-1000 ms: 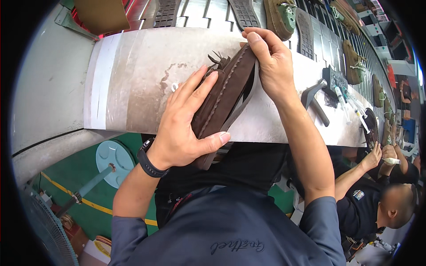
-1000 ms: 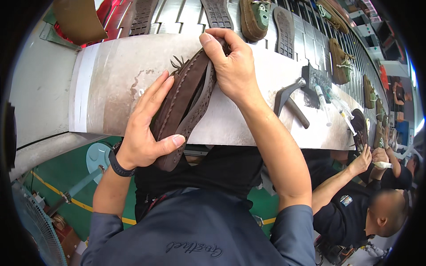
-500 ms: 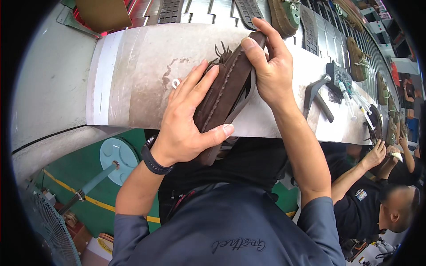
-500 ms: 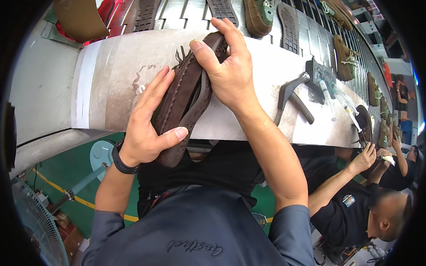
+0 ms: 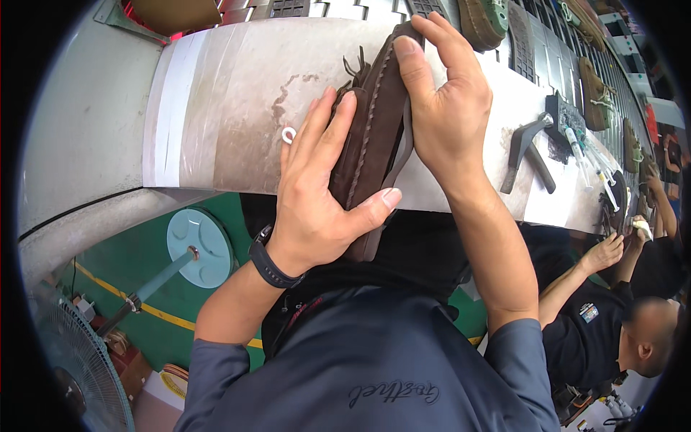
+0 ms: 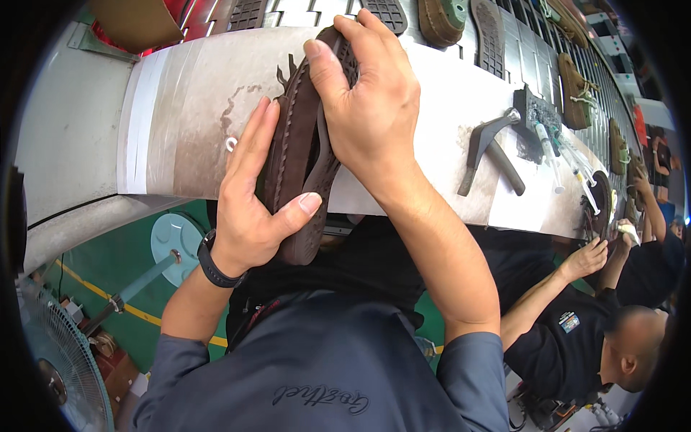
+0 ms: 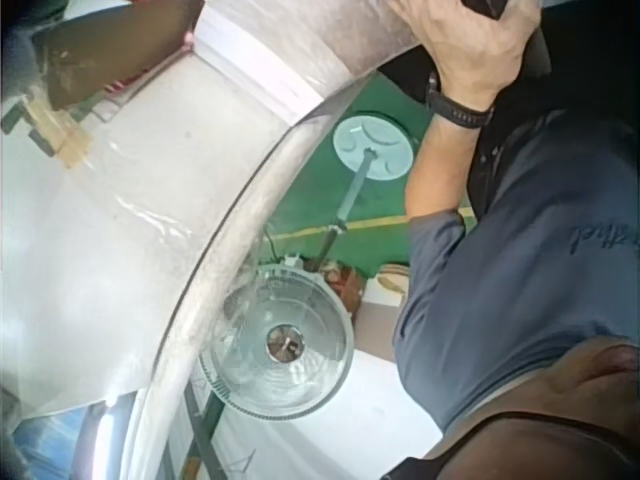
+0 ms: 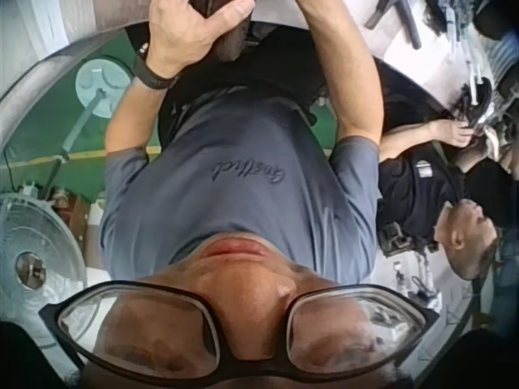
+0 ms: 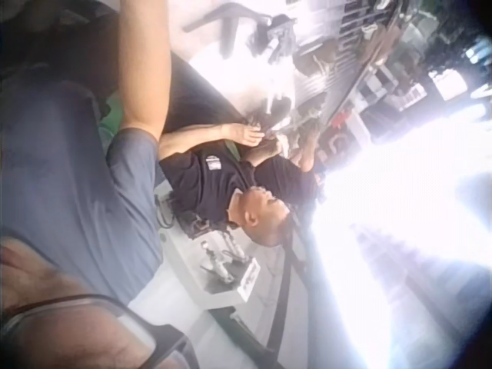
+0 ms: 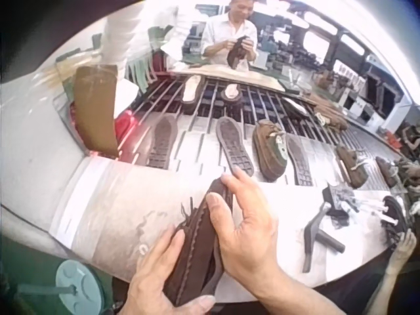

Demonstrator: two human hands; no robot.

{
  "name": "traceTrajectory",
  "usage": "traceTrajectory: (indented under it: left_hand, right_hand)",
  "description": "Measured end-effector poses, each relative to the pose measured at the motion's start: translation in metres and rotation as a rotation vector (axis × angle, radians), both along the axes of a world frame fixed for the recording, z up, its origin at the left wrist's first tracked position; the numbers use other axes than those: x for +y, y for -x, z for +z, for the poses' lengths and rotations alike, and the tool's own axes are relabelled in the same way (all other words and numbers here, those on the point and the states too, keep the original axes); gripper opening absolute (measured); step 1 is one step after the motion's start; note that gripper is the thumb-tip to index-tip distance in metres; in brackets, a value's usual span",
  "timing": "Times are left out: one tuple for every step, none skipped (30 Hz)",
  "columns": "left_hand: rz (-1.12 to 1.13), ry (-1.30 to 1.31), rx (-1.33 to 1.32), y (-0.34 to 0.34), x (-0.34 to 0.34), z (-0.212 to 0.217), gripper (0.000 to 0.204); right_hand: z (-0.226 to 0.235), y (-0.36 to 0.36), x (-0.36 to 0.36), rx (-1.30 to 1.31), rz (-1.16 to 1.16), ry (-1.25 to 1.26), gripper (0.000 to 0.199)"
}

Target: The person assembles shoes by taking shoes and soles from a conveyor, pressing the soles onto the shoe bottoms by hand, and hammering along the edges with a hammer.

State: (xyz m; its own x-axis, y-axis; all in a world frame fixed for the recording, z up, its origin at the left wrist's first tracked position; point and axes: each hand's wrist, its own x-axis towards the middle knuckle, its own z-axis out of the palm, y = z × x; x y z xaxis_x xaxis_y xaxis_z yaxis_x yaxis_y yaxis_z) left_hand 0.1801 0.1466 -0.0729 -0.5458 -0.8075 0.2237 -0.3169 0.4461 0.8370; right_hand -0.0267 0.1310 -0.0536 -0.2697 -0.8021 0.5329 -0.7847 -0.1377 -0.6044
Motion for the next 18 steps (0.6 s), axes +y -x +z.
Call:
traceTrajectory:
  left_hand:
    - [0.003,-0.003,-0.002,-0.001,0.000,0.001,0.104]
    - [-0.004,0.017,-0.025,-0.002,0.000,0.003,0.102]
    - [-0.011,0.036,-0.049,-0.002,0.000,0.004,0.100]
    - [-0.009,0.034,-0.049,-0.002,0.000,0.003,0.100]
    - [-0.007,0.043,-0.043,-0.002,0.000,0.003,0.100]
    - [-0.005,0.052,-0.037,-0.002,0.000,0.002,0.099]
    - [0.001,0.051,-0.040,-0.001,0.000,0.003,0.099]
    - [0.004,0.065,-0.035,-0.001,0.001,0.002,0.099]
    - [0.008,0.079,-0.030,0.000,0.002,0.002,0.098]
    - [0.016,0.072,-0.025,0.000,0.003,0.001,0.098]
    - [0.024,0.068,-0.029,0.000,0.003,0.001,0.098]
    - [0.032,0.064,-0.032,0.000,0.003,0.001,0.099]
    - [0.040,0.060,-0.032,0.000,0.004,0.002,0.099]
    - [0.049,0.071,-0.056,0.000,0.004,0.002,0.099]
    - [0.058,0.082,-0.078,0.000,0.005,0.002,0.100]
    - [0.066,0.079,-0.075,0.000,0.005,0.001,0.100]
    - [0.070,0.065,-0.062,0.000,0.006,-0.001,0.100]
    - [0.072,0.052,-0.046,-0.001,0.006,-0.002,0.101]
  right_hand:
    - [0.000,-0.002,0.000,-0.045,0.003,0.004,0.038]
    - [0.000,-0.003,0.001,-0.087,0.006,0.007,0.037]
    - [0.000,-0.004,0.001,-0.130,0.008,0.010,0.037]
    - [-0.001,-0.004,0.001,-0.130,0.011,0.008,0.037]
    - [-0.002,-0.002,0.001,-0.181,0.047,-0.011,0.037]
    - [-0.002,-0.001,0.000,-0.231,0.082,-0.029,0.037]
    - [-0.003,-0.002,0.001,-0.234,0.087,-0.031,0.037]
    - [-0.004,-0.004,0.002,-0.226,0.087,-0.025,0.037]
    - [-0.005,-0.005,0.003,-0.219,0.087,-0.019,0.037]
    - [-0.005,-0.007,0.003,-0.212,0.087,-0.013,0.037]
    - [-0.005,-0.008,0.003,-0.213,0.093,-0.017,0.037]
    - [-0.005,-0.009,0.003,-0.204,0.085,-0.002,0.036]
    - [-0.005,-0.010,0.003,-0.194,0.078,0.014,0.035]
    - [-0.005,-0.011,0.003,-0.192,0.084,0.010,0.035]
    - [-0.004,-0.012,0.003,-0.186,0.069,0.011,0.034]
    - [-0.003,-0.012,0.002,-0.180,0.055,0.013,0.034]
    - [0.003,-0.019,0.005,-0.180,0.067,0.007,0.034]
    - [0.015,-0.027,0.010,-0.173,0.042,-0.024,0.033]
